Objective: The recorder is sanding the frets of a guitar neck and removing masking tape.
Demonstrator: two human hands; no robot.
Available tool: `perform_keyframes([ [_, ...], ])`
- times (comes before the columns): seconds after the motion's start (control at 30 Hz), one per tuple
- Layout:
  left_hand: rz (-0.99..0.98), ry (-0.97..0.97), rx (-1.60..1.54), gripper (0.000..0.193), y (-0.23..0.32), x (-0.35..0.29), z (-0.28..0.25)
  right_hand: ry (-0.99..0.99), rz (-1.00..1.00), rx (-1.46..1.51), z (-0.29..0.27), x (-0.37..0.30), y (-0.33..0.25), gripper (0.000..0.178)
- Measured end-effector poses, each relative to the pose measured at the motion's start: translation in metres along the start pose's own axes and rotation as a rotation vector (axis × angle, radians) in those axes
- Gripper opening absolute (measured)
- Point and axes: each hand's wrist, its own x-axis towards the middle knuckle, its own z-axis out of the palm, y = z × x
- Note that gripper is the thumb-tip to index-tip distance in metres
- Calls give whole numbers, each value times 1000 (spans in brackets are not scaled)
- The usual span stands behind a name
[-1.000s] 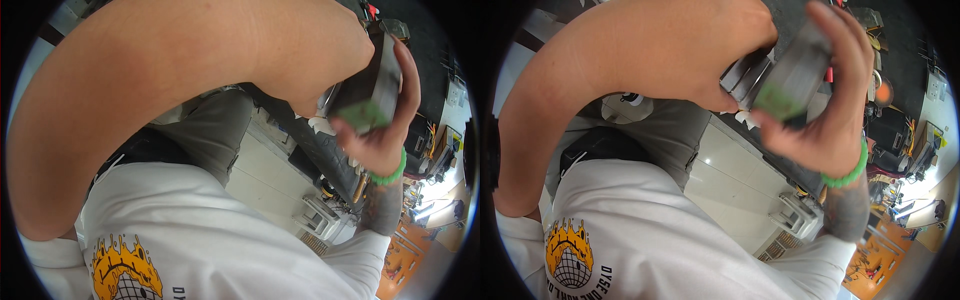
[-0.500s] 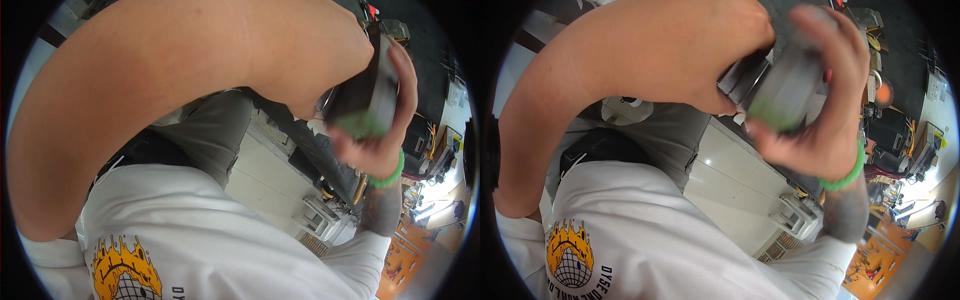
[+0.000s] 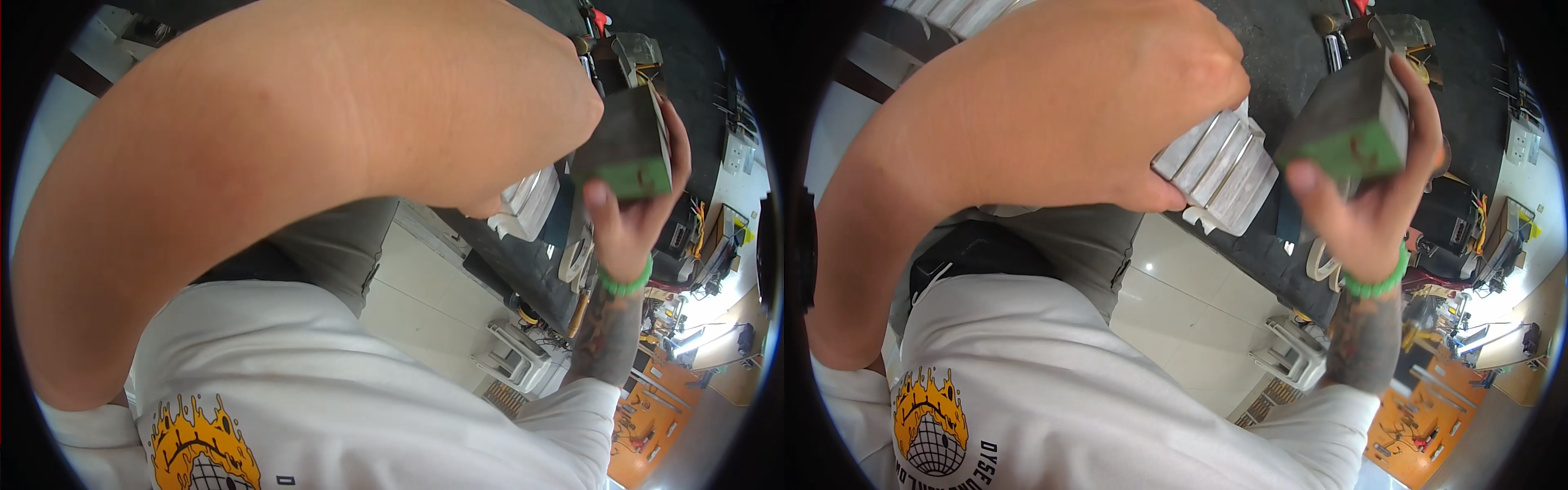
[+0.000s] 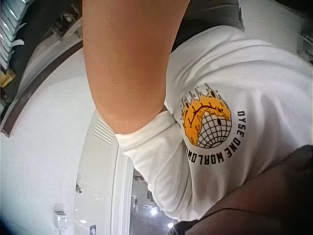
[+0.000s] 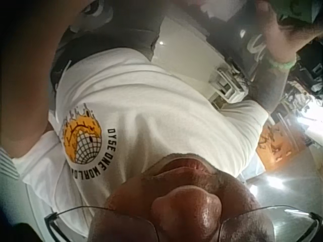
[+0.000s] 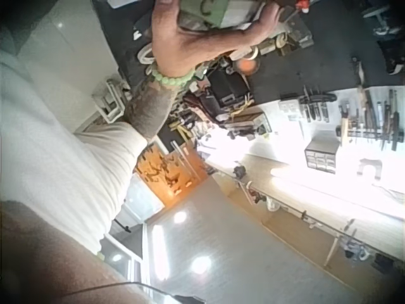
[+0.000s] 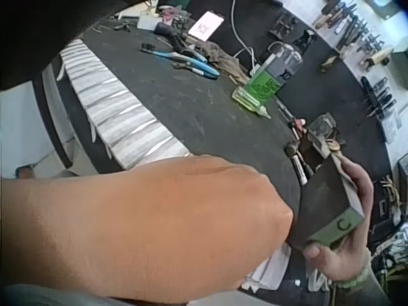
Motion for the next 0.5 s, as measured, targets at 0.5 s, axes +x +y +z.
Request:
perform_keyframes([
  [0.5, -85, -19, -31, 18, -15, 0, 1, -243, -283, -271, 2, 6, -22, 112],
])
